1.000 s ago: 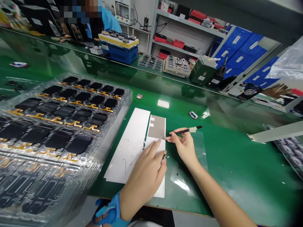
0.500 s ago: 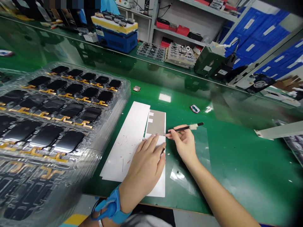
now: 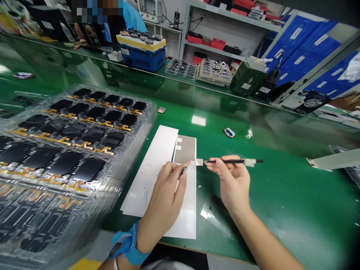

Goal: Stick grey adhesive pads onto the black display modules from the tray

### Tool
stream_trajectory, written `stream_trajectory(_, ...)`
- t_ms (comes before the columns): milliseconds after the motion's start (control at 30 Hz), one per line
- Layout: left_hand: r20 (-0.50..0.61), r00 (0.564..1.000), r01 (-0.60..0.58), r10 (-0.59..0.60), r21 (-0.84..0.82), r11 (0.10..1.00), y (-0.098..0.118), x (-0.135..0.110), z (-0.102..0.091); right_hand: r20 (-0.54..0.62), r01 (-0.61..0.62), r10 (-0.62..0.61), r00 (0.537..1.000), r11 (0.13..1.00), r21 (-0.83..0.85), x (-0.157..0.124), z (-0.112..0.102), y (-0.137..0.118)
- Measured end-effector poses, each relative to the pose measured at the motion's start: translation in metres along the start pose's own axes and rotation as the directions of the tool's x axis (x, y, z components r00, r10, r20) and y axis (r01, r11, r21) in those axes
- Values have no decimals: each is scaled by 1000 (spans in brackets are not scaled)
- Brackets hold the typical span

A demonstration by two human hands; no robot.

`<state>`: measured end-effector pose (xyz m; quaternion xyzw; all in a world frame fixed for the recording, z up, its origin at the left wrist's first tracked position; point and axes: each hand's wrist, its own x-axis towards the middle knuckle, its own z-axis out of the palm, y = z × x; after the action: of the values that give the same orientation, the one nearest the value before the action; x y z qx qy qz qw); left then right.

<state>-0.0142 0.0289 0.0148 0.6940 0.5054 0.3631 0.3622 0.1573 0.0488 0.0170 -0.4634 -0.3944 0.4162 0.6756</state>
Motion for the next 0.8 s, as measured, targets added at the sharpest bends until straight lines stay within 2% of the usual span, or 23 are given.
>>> stream_trajectory(67,-60,997,45,-57,-186,981,1,1,-5,4,-19,19,1000,999,37,-4,1,-4)
stream_trajectory(133,-75,991,78,-109,-334,939,2,3,-7,23,-30,29,999,998,59,-9,4,-8)
stream_trajectory(233,-8,989,124,-150,-518,846,3,5,-8,65,-22,17,998,998,66,-18,7,-12)
stream_trajectory(333,111,976,214,-190,-678,703,7,4,-6,88,35,-40,995,998,55,-25,9,-14)
stream_trajectory(400,176,962,270,-207,-715,645,10,0,-4,92,77,-80,993,996,39,-30,11,-14)
stream_trajectory(500,210,960,280,-185,-716,640,15,-8,1,99,110,-111,989,994,17,-37,14,-13)
stream_trajectory(567,193,964,264,-181,-737,623,14,-12,6,106,110,-110,988,994,8,-41,15,-12)
stream_trajectory(733,137,977,204,-165,-837,508,1,-17,25,106,147,-144,984,989,-26,-50,19,-12)
stream_trajectory(800,101,975,188,-198,-848,495,2,-18,29,113,167,-163,980,985,-31,-52,20,-12)
